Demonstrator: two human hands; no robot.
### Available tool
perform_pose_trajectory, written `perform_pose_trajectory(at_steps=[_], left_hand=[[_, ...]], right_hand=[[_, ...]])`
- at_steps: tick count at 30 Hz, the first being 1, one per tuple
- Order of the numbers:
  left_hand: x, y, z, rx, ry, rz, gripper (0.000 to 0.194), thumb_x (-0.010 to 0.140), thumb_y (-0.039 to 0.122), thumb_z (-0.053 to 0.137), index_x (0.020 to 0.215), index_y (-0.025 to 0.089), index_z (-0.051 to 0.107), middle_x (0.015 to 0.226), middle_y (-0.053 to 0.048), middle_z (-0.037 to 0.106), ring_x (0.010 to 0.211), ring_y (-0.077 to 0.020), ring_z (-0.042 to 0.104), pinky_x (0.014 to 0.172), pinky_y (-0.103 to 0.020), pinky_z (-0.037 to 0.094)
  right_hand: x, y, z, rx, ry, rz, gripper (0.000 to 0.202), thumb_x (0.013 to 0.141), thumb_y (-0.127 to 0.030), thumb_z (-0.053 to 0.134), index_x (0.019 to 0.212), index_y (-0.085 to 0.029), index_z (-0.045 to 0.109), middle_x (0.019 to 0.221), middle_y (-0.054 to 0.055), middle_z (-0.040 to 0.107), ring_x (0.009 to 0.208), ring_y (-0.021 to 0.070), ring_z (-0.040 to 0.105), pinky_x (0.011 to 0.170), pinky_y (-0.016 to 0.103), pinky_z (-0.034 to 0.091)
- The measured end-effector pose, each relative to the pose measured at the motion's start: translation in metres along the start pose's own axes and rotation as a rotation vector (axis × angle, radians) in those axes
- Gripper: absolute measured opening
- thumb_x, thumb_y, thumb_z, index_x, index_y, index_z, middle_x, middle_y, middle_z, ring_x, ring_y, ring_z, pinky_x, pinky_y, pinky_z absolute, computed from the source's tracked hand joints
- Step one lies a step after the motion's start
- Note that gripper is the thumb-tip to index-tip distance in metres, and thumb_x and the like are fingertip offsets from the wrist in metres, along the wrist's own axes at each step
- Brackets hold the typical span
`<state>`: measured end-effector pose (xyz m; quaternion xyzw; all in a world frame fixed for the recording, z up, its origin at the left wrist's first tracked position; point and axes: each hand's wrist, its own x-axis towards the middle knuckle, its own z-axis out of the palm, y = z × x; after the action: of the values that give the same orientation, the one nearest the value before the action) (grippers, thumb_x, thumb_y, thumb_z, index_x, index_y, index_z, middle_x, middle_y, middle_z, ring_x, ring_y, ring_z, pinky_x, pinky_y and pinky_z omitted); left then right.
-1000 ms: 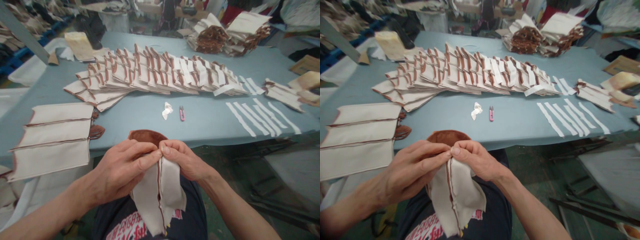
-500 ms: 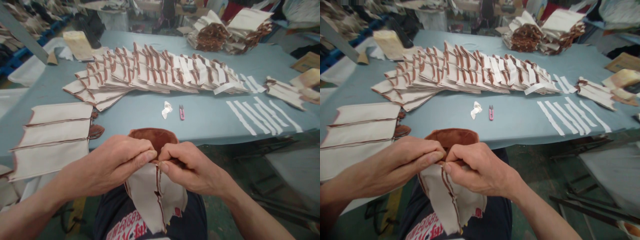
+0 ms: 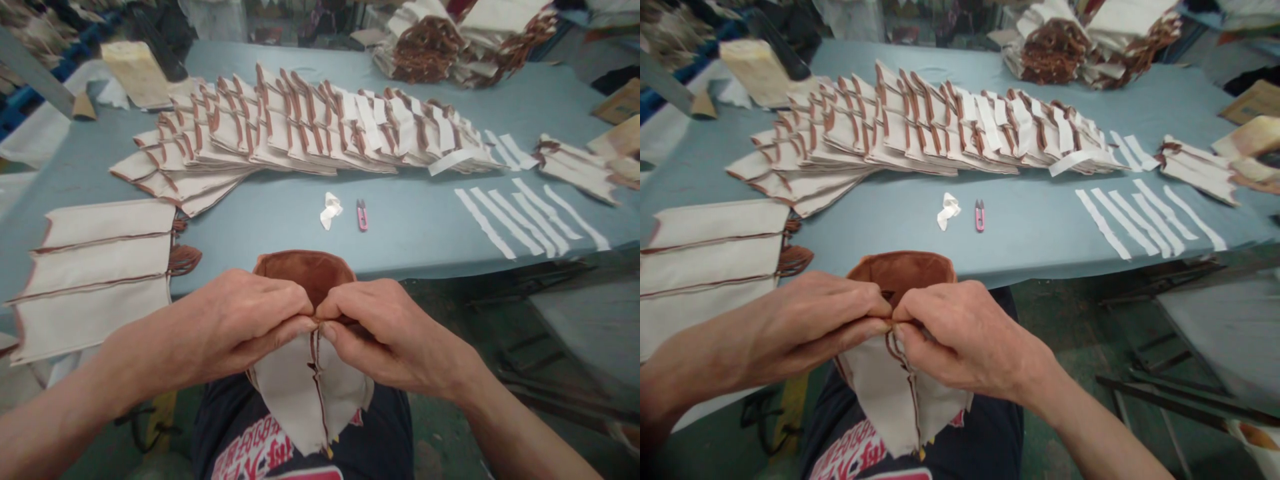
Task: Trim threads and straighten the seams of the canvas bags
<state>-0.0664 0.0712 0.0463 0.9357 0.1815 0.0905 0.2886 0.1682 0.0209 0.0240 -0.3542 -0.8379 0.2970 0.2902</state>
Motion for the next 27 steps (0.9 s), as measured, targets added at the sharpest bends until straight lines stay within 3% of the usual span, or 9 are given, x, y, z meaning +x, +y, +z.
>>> perform_pose_trajectory(at_steps=[2,6,9,12,16,21,24,27], left_hand=[[0.003,0.003,0.001,0.025,0.021,0.038,0.028,0.107,0.019,0.046,0.08,0.021,0.052,0.07,0.003,0.054,0.06,-0.014,0.049,0.057,-0.032,0.031],[0.008,0.002,0.016,-0.085,0.191,0.117,0.031,0.089,0.004,0.048,0.067,0.023,0.037,0.057,0.008,0.041,0.052,-0.0106,0.036,0.052,-0.03,0.025],[0.006,-0.007,0.028,-0.205,0.266,-0.002,0.028,0.084,0.006,0.048,0.064,0.022,0.038,0.055,0.009,0.035,0.049,-0.0084,0.031,0.048,-0.025,0.024],[0.001,-0.016,0.029,-0.353,0.219,-0.157,0.026,0.092,0.016,0.053,0.067,0.02,0.047,0.058,0.008,0.043,0.051,-0.0078,0.038,0.049,-0.021,0.03],[-0.005,-0.02,0.016,-0.442,0.103,-0.168,0.03,0.099,0.024,0.054,0.07,0.019,0.05,0.061,0.008,0.046,0.054,-0.0084,0.041,0.051,-0.02,0.033],[-0.006,0.006,0.009,-0.151,0.052,-0.088,0.03,0.101,0.018,0.049,0.071,0.02,0.048,0.063,0.006,0.052,0.056,-0.0107,0.048,0.054,-0.026,0.033],[-0.009,0.03,0.016,0.043,0.177,-0.02,0.026,0.09,0.008,0.047,0.068,0.022,0.045,0.058,0.005,0.052,0.051,-0.0119,0.046,0.051,-0.032,0.026],[-0.014,0.032,0.024,-0.027,0.294,-0.034,0.026,0.083,0.005,0.043,0.063,0.022,0.04,0.054,0.006,0.046,0.047,-0.0104,0.041,0.05,-0.031,0.024]], right_hand=[[-0.001,-0.002,0.0,-0.006,-0.004,-0.015,0.019,0.1,-0.016,0.049,0.086,-0.018,0.062,0.071,-0.001,0.065,0.064,0.0125,0.055,0.062,0.026,0.038],[-0.001,-0.001,0.004,0.002,-0.04,-0.037,0.022,0.102,-0.018,0.048,0.085,-0.018,0.062,0.077,0.002,0.071,0.069,0.0138,0.061,0.067,0.027,0.042],[0.001,0.002,0.009,-0.072,-0.008,-0.022,0.021,0.1,-0.016,0.05,0.085,-0.018,0.064,0.079,0.003,0.074,0.071,0.0145,0.064,0.069,0.027,0.043],[0.005,0.007,0.013,-0.105,0.072,-0.033,0.019,0.1,-0.017,0.054,0.084,-0.018,0.065,0.074,0.001,0.072,0.067,0.0138,0.061,0.064,0.027,0.041],[0.008,0.009,0.011,-0.039,0.036,-0.07,0.017,0.102,-0.019,0.055,0.09,-0.017,0.066,0.081,0.003,0.075,0.073,0.0142,0.065,0.068,0.026,0.044],[0.006,-0.005,0.006,-0.002,-0.016,-0.072,0.016,0.1,-0.014,0.052,0.093,-0.018,0.066,0.081,0.003,0.073,0.074,0.0149,0.065,0.071,0.028,0.046],[0.004,-0.009,0.005,0.037,0.01,-0.093,0.01,0.094,-0.02,0.058,0.087,-0.019,0.065,0.073,0.001,0.071,0.07,0.0155,0.063,0.071,0.029,0.045],[0.002,0.008,0.003,0.035,0.023,-0.01,0.022,0.089,-0.04,0.071,0.084,-0.02,0.066,0.075,0.001,0.072,0.071,0.017,0.063,0.071,0.03,0.043]])
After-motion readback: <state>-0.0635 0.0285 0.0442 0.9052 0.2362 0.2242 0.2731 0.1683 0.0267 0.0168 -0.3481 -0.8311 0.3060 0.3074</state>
